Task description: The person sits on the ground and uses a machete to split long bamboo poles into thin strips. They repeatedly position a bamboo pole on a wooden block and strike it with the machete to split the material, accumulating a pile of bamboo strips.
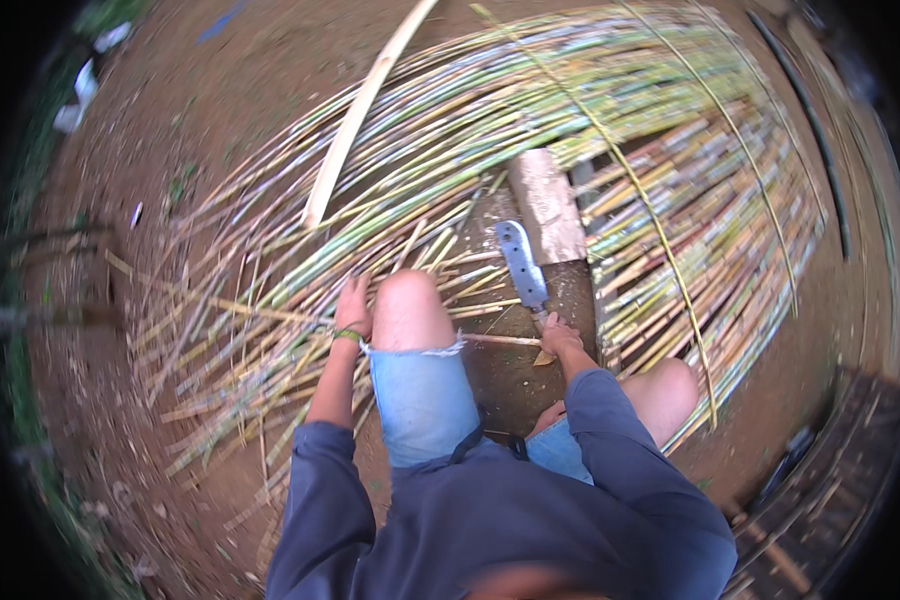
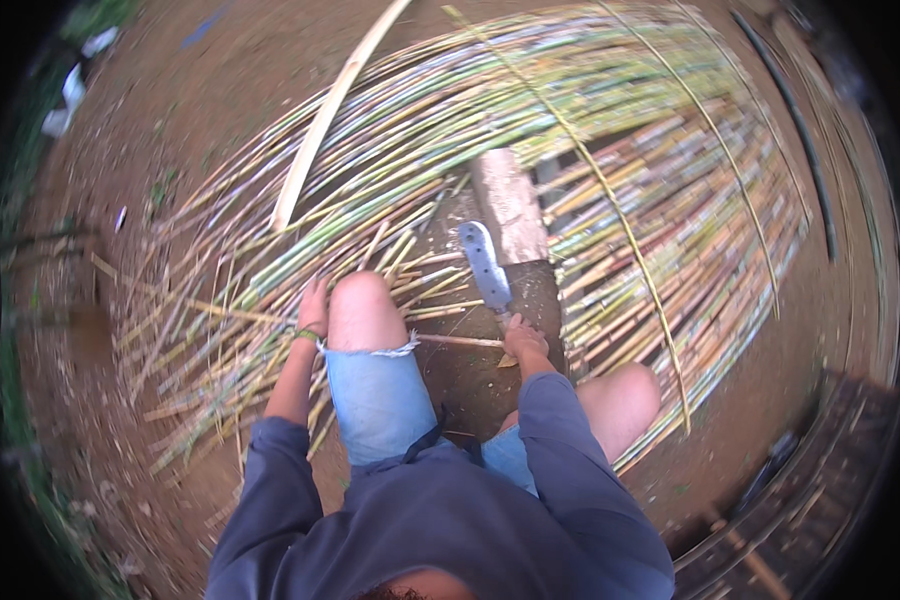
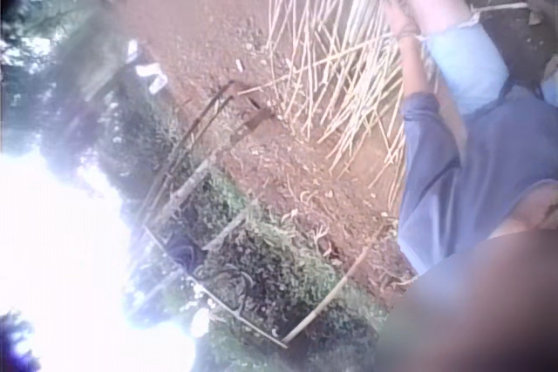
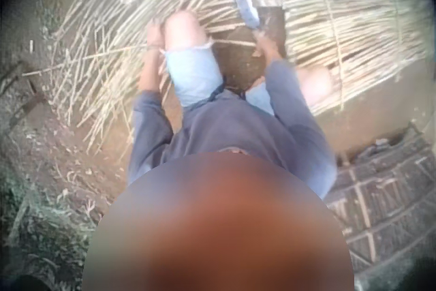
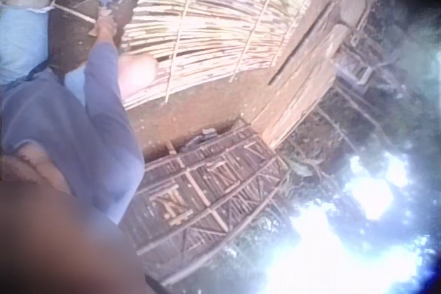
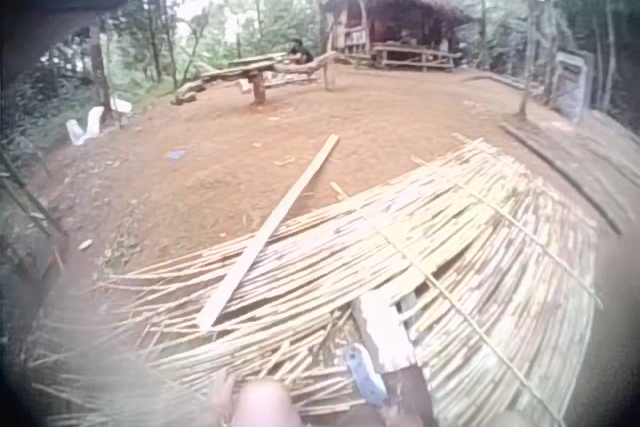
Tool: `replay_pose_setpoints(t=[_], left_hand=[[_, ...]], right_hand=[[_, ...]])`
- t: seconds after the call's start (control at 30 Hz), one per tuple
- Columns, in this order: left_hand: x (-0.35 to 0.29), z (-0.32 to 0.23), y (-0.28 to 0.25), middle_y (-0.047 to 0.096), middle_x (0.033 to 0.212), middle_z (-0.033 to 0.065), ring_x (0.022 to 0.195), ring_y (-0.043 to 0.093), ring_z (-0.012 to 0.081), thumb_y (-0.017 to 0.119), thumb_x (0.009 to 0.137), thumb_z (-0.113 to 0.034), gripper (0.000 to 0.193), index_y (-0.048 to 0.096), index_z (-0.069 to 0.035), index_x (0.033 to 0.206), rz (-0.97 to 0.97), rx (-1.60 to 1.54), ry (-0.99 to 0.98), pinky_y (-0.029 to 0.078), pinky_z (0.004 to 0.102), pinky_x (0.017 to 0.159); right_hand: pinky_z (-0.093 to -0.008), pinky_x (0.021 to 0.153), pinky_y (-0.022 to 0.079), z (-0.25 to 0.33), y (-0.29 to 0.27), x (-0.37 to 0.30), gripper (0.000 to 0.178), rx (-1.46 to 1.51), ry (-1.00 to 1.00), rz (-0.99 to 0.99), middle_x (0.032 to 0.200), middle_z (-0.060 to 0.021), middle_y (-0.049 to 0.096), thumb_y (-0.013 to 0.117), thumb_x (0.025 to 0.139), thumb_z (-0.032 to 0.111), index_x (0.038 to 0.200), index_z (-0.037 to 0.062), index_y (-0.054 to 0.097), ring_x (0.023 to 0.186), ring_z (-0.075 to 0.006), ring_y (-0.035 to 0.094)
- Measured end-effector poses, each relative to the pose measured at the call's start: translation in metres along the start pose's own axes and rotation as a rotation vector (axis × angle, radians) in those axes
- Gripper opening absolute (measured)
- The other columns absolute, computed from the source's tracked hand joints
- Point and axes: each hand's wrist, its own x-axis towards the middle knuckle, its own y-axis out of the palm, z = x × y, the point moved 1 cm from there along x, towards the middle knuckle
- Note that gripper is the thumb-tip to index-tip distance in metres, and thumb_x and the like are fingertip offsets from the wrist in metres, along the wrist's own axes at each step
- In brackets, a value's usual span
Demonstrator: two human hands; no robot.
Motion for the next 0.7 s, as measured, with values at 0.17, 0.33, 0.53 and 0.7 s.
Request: replay_pose_setpoints(t=[0.17,0.33,0.53,0.7], left_hand=[[0.040,-0.026,-0.034,0.057,0.118,0.0237,0.110,0.055,0.0431,0.074,0.084,-0.023,0.058,0.054,-0.001,0.133,-0.122,0.020,0.115,0.045,0.0488,0.096],[0.094,-0.055,-0.034,0.056,0.111,0.0206,0.103,0.054,0.0405,0.075,0.083,-0.024,0.059,0.054,-0.002,0.134,-0.174,0.092,0.282,0.045,0.0491,0.089],[0.148,-0.071,-0.016,0.054,0.125,0.0205,0.120,0.050,0.0392,0.080,0.077,-0.038,0.075,0.052,-0.006,0.139,-0.052,0.105,0.269,0.043,0.0488,0.099],[0.191,-0.094,0.015,0.049,0.139,0.0250,0.129,0.047,0.0417,0.075,0.077,-0.056,0.090,0.046,-0.005,0.145,0.161,0.045,0.180,0.041,0.0483,0.107]], right_hand=[[-0.0513,0.114,0.033,-0.002,0.007,-0.010,0.058,0.097,0.006,-0.087,0.146,-0.0207,0.046,0.063,0.091,0.024,0.139,0.0052,0.037,0.137,-0.0377,0.046],[-0.0561,0.115,0.030,-0.016,0.024,-0.017,0.059,0.046,-0.067,-0.222,0.141,-0.0217,0.051,0.067,0.088,0.024,0.137,0.0045,0.042,0.130,-0.0369,0.053],[-0.0565,0.113,0.031,-0.013,0.026,-0.051,0.063,-0.015,-0.019,-0.197,0.137,-0.0223,0.052,0.068,0.086,0.028,0.140,0.0041,0.045,0.127,-0.0365,0.054],[-0.0485,0.113,0.035,0.002,-0.017,-0.073,0.068,0.316,0.049,-0.329,0.142,-0.0224,0.048,0.067,0.087,0.041,0.140,0.0018,0.048,0.131,-0.0379,0.050]])
